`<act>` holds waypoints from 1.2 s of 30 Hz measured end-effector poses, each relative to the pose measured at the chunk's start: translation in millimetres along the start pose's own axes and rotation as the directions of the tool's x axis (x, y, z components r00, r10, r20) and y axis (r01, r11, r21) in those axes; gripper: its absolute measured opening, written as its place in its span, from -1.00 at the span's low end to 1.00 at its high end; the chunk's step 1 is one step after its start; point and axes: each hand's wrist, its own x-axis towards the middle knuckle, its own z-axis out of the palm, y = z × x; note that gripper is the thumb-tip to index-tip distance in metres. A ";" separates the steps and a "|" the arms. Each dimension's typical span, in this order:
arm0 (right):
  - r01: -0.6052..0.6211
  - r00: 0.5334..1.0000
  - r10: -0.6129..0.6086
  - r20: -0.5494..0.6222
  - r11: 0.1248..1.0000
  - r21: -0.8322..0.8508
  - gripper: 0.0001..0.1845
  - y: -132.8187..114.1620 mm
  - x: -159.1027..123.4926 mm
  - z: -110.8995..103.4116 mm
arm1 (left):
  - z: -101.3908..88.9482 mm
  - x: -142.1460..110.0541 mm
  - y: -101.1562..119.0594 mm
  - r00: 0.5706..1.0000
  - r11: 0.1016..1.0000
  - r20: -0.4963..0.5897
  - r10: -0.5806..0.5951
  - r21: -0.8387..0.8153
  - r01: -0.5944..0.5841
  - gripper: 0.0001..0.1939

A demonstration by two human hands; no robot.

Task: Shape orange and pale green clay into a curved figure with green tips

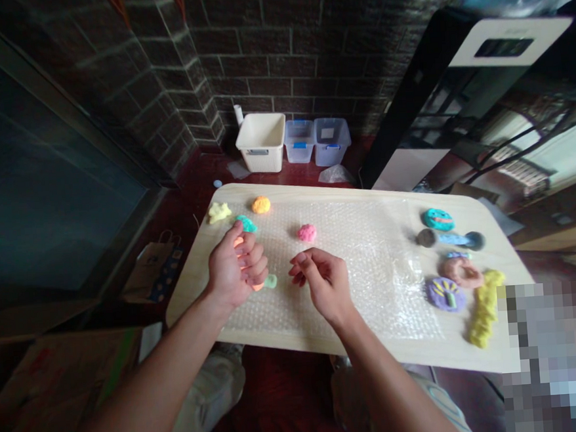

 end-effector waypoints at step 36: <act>-0.024 1.000 0.023 0.008 0.994 0.108 -0.49 5.4 0.4 -3.6 | -0.5 -3.6 -28.1 0.967 0.901 0.182 0.179 0.365 -0.235 -0.39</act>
